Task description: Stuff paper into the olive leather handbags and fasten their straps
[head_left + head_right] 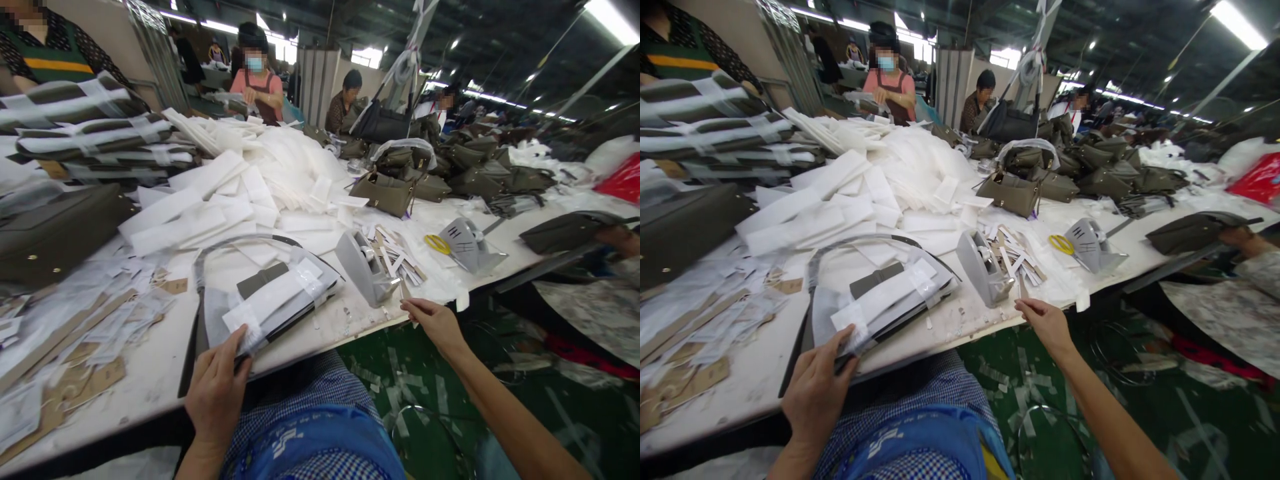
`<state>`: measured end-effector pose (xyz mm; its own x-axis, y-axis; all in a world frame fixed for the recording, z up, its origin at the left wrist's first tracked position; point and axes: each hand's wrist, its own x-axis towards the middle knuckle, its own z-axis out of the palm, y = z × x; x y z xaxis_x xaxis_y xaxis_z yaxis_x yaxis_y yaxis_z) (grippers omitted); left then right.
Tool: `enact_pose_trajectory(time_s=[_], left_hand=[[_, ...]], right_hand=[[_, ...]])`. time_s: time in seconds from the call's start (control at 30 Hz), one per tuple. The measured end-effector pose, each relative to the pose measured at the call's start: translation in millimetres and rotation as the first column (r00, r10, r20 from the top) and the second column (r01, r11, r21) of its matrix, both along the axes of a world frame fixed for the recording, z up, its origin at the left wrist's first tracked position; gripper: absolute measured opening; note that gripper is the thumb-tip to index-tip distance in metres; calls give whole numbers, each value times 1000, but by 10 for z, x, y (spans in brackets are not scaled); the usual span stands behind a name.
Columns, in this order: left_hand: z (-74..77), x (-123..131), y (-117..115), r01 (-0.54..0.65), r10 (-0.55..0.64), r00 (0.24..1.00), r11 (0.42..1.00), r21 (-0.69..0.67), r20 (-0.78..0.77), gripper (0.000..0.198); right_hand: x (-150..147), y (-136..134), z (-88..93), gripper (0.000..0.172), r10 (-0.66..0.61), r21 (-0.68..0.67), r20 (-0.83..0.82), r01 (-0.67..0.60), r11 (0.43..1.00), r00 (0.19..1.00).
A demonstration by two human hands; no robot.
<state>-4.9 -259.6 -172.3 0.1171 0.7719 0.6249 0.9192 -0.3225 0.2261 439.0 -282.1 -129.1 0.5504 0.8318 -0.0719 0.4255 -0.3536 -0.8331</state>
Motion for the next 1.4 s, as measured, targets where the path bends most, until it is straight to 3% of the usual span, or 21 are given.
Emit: enact_pose_trajectory(time_s=[0.1, 0.17, 0.27, 0.4, 0.5, 0.63, 0.83, 1.0, 1.17, 1.4], left_hand=[[6, -4, -6, 4, -4, 1000, 1000, -13, 17, 50], [9, -6, -10, 6, -5, 1000, 1000, -18, 31, 50], [14, 2, -26, 9, -8, 999, 1000, -20, 52, 49], [22, 31, -53, 23, -17, 995, 998, -61, 97, 47], [25, 48, -58, 31, -16, 989, 994, -103, 147, 49], [33, 59, -61, 51, -27, 981, 991, -120, 194, 51], [22, 63, -32, 74, -54, 975, 994, -84, 216, 53], [-11, 64, -29, 65, -62, 981, 998, -10, 185, 36], [-43, 75, -48, 73, -66, 980, 997, -30, 190, 31], [-77, 88, -38, 34, -40, 982, 999, 34, 186, 25]], right_hand=[[-84, -91, 247, 28, 227, 22, 310, -245, 969, 923], [-260, -73, 465, 22, 432, 20, 429, -486, 874, 794], [-687, 132, 778, 19, 672, -39, 495, -758, 651, 551], [-1430, 632, 1028, 18, 859, -139, 474, -947, 291, 194], [-1989, 1043, 1064, 20, 870, -216, 486, -976, 30, -81], [-2596, 1516, 1008, 18, 799, -333, 502, -927, -173, -329], [-3178, 1932, 907, 10, 711, -607, 371, -735, -301, -598], [-3434, 2091, 828, 13, 698, -689, 222, -616, -382, -680], [-3603, 2119, 810, 14, 685, -762, 137, -518, -389, -716], [-3680, 2099, 772, 13, 634, -805, 163, -474, -357, -756]])
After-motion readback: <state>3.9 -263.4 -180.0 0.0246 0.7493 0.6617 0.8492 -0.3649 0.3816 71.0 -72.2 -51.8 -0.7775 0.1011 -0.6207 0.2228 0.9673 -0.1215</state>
